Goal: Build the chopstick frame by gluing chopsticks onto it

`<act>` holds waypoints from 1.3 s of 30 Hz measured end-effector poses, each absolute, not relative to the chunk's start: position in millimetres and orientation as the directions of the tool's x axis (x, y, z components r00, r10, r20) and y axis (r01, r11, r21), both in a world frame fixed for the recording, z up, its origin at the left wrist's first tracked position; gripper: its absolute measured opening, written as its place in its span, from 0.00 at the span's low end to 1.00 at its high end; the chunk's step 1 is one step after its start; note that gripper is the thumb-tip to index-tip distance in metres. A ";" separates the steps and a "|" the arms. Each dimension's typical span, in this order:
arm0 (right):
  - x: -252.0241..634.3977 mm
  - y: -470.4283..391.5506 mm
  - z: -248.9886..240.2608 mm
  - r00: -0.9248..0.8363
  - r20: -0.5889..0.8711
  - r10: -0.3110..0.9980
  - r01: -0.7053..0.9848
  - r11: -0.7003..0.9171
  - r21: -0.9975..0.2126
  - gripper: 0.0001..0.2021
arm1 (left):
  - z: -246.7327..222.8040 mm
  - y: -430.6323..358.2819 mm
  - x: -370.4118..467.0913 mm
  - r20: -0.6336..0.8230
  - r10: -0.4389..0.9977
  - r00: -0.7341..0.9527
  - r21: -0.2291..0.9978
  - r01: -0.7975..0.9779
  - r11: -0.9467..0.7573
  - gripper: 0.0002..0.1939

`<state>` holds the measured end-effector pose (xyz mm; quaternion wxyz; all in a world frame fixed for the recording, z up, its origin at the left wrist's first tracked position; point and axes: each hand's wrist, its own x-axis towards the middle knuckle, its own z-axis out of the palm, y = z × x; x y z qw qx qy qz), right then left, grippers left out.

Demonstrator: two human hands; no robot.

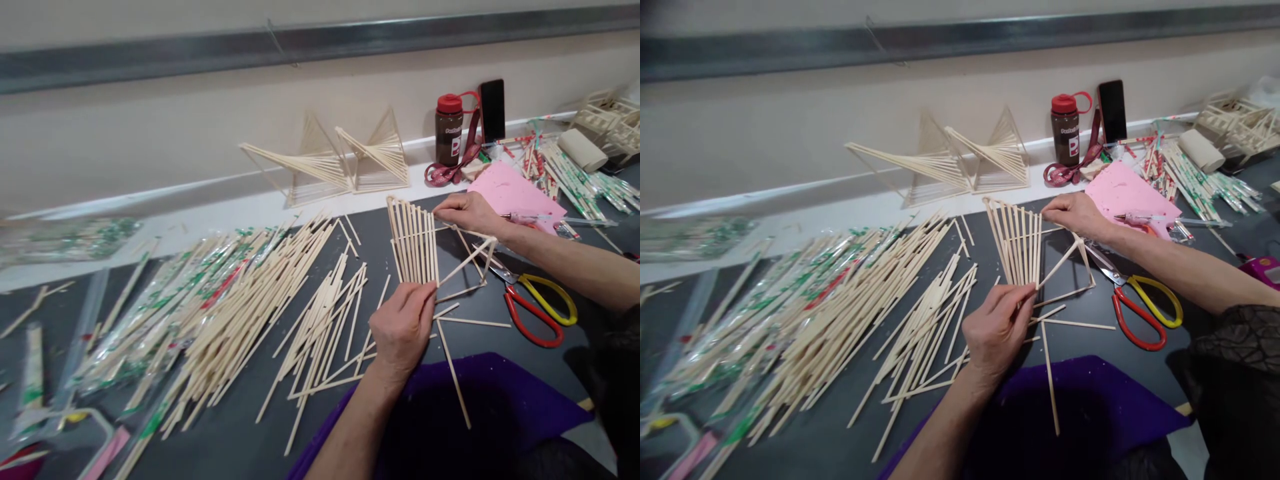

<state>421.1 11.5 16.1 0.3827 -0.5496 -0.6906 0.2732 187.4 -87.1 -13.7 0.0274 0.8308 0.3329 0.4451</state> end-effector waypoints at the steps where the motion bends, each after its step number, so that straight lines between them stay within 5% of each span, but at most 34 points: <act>1: 420.8 11.8 16.3 -0.103 0.226 0.969 0.553 0.245 -0.797 0.11 | -13.8 -87.1 187.5 0.722 0.576 0.382 0.340 0.529 -0.777 0.06; 17: 416.5 15.3 9.3 -0.069 0.150 0.986 0.414 0.165 -0.895 0.11 | -14.0 -87.2 187.3 0.725 0.566 0.393 0.317 0.540 -0.780 0.06; 39: 417.8 20.1 10.3 -0.114 0.159 0.981 0.498 0.195 -0.845 0.12 | -13.2 -87.9 187.6 0.719 0.572 0.395 0.312 0.552 -0.773 0.06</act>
